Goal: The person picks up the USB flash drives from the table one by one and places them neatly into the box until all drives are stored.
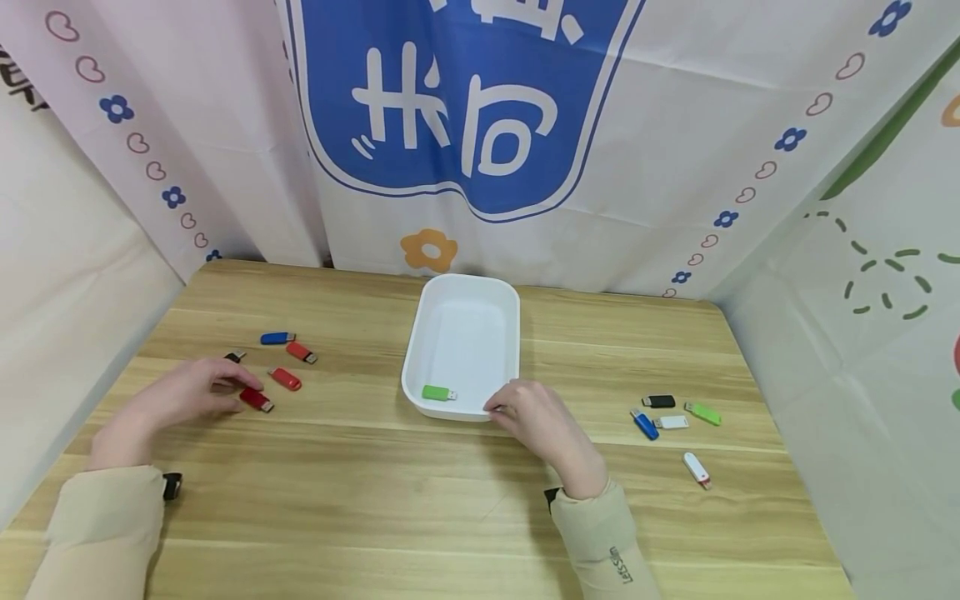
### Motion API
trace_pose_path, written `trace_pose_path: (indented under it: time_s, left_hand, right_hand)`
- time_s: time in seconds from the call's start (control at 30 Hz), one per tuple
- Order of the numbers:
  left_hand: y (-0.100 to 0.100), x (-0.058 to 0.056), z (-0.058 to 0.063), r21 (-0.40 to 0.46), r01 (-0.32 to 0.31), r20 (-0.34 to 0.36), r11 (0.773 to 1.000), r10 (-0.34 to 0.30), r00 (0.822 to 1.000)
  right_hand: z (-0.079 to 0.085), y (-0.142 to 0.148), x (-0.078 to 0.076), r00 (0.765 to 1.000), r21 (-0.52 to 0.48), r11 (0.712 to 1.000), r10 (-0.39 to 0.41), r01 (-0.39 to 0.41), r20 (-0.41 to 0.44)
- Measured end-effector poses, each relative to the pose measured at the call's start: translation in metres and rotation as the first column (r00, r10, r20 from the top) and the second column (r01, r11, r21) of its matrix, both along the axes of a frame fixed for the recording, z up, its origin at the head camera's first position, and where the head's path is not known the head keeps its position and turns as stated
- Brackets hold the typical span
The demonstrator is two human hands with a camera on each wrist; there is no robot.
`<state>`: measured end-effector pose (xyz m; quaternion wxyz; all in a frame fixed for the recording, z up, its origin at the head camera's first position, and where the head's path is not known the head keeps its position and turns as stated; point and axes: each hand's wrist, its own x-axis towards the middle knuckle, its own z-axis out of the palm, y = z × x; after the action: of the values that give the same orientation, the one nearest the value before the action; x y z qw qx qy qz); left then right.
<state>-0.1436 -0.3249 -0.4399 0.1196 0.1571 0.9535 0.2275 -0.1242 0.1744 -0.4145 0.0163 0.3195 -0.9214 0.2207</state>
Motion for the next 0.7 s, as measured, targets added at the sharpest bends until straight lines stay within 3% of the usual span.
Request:
trace_pose_path:
  time_s: [0.37, 0.7]
  left_hand:
    - [0.002, 0.001, 0.002, -0.002, -0.002, -0.025, 1.0, 0.002, 1.0]
    - [0.01, 0.002, 0.008, 0.071, -0.003, -0.071, 0.997, 0.008, 0.997]
  right_hand:
    - [0.0, 0.0, 0.001, 1.0, 0.001, 1.0, -0.008, 0.008, 0.01]
    - [0.0, 0.001, 0.001, 1.0, -0.007, 1.0, -0.002, 0.002, 0.011]
